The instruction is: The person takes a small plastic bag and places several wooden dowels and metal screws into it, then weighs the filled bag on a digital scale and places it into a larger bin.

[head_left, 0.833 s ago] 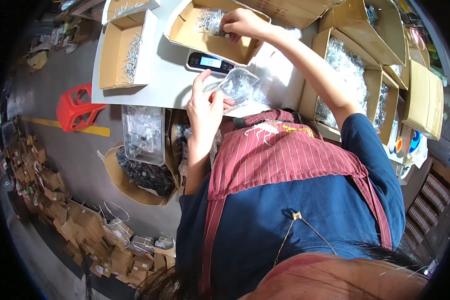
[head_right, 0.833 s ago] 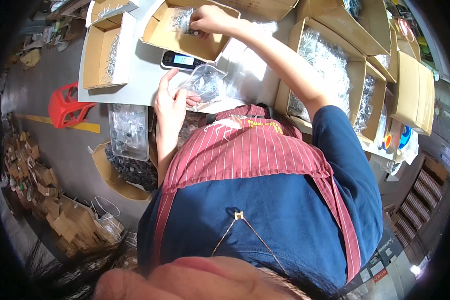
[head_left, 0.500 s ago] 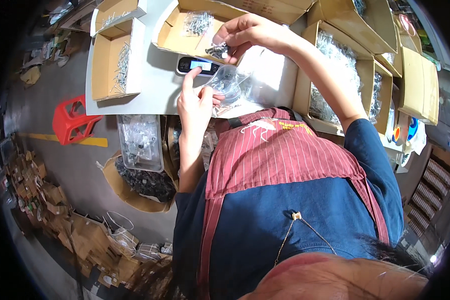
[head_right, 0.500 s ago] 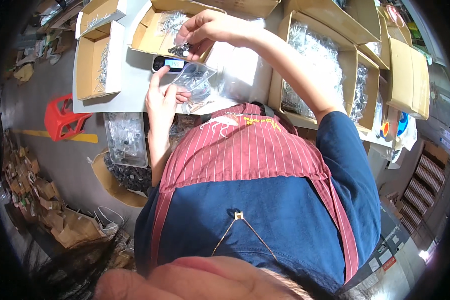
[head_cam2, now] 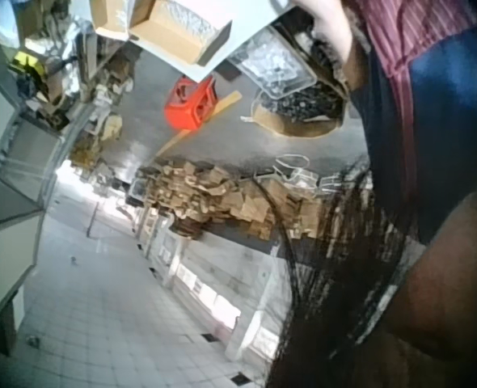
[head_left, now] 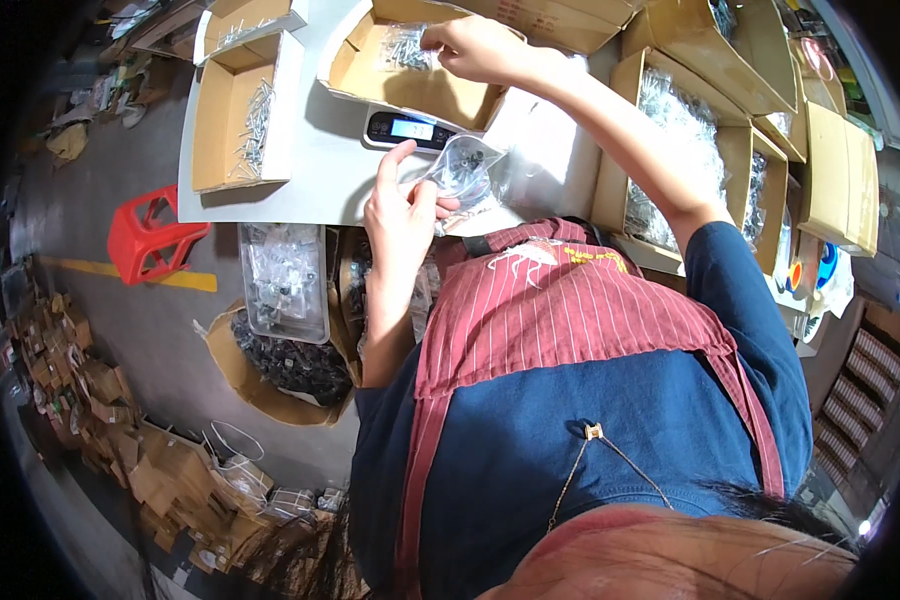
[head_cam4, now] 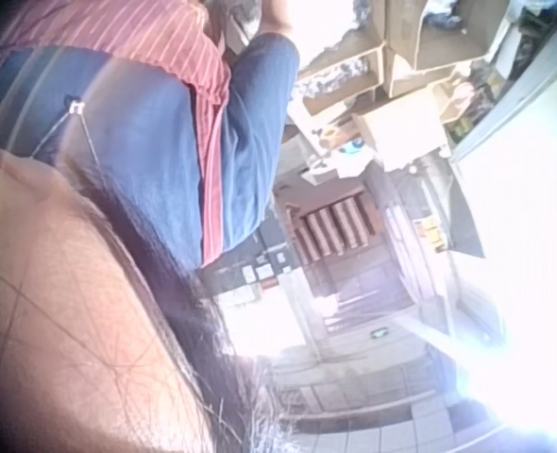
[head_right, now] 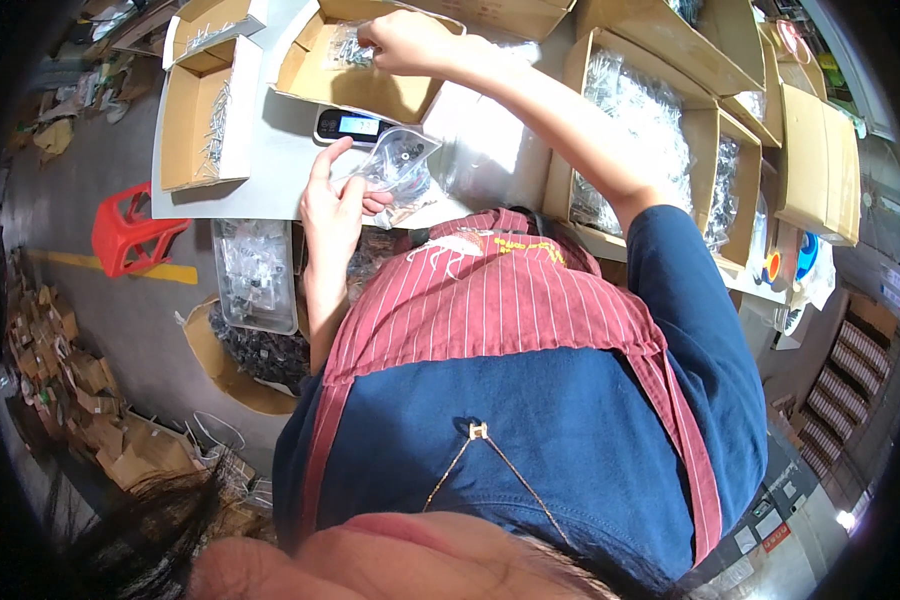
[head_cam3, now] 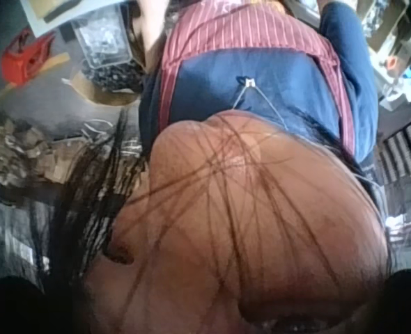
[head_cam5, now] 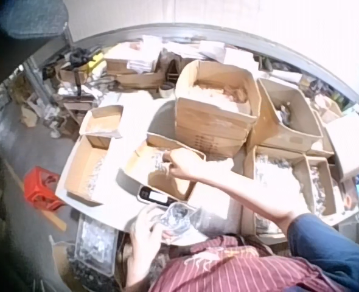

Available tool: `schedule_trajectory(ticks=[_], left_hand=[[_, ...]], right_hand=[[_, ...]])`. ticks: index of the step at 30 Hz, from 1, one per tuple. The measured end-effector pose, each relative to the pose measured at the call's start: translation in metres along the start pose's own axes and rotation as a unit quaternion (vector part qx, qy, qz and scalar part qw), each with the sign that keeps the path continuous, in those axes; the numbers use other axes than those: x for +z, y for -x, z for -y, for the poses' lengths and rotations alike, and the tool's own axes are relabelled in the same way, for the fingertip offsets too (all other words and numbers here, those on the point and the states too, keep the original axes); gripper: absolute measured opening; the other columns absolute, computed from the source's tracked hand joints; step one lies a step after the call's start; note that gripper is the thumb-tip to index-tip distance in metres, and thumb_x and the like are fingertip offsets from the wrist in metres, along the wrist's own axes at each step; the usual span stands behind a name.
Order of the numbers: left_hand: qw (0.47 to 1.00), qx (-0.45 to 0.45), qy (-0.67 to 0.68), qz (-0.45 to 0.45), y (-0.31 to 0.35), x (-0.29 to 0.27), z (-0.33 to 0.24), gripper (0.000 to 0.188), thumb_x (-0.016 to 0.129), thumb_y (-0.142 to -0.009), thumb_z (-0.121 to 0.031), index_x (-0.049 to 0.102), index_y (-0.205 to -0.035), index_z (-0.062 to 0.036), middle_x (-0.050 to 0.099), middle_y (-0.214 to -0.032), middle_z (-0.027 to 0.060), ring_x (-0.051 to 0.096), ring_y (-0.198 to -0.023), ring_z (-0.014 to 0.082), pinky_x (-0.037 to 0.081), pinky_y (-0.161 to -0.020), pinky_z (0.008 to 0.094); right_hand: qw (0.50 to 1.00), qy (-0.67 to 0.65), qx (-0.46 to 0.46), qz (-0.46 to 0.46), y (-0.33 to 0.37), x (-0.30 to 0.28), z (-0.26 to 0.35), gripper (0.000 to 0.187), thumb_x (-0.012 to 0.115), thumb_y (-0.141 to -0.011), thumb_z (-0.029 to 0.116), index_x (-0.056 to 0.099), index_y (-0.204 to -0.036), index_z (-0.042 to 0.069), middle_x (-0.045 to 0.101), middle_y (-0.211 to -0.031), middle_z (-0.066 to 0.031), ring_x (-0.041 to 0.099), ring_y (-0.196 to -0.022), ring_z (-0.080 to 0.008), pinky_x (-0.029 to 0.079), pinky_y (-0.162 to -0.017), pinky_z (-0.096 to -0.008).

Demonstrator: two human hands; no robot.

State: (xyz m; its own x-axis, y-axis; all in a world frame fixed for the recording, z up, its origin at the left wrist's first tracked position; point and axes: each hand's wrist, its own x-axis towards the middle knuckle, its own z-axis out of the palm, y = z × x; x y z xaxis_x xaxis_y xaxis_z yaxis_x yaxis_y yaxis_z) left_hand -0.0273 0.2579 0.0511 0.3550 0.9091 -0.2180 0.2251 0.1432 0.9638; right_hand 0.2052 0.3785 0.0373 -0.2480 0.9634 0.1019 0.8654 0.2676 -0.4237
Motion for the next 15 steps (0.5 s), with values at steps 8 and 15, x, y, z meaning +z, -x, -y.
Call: schedule_trajectory(ticks=[8, 15], left_hand=[[1.0, 0.016, -0.007, -0.003, 0.004, 0.005, -0.001, 0.049, 0.051, -0.09, 0.0, 0.038, -0.137, 0.0014, 0.071, -0.07, 0.0142, 0.07, -0.061, 0.0176, 0.055, -0.059, 0.0295], [0.999, 0.018, -0.036, -0.007, 0.003, -0.005, 0.008, 0.048, 0.047, -0.091, 0.004, 0.04, -0.138, 0.0026, 0.069, -0.073, 0.0165, 0.069, -0.062, 0.0173, 0.055, -0.057, 0.0269]], right_hand=[[0.958, 0.271, -0.065, -0.065, -0.035, 0.06, -0.001, 0.036, 0.066, -0.081, 0.026, 0.062, -0.102, -0.002, 0.069, -0.09, -0.0217, 0.071, -0.079, -0.0311, 0.058, -0.068, -0.0395], [0.921, -0.384, 0.044, 0.052, 0.001, -0.015, 0.014, 0.022, 0.057, -0.091, 0.019, 0.069, -0.101, 0.003, 0.066, -0.081, -0.0039, 0.065, -0.071, -0.01, 0.054, -0.061, -0.0266]])
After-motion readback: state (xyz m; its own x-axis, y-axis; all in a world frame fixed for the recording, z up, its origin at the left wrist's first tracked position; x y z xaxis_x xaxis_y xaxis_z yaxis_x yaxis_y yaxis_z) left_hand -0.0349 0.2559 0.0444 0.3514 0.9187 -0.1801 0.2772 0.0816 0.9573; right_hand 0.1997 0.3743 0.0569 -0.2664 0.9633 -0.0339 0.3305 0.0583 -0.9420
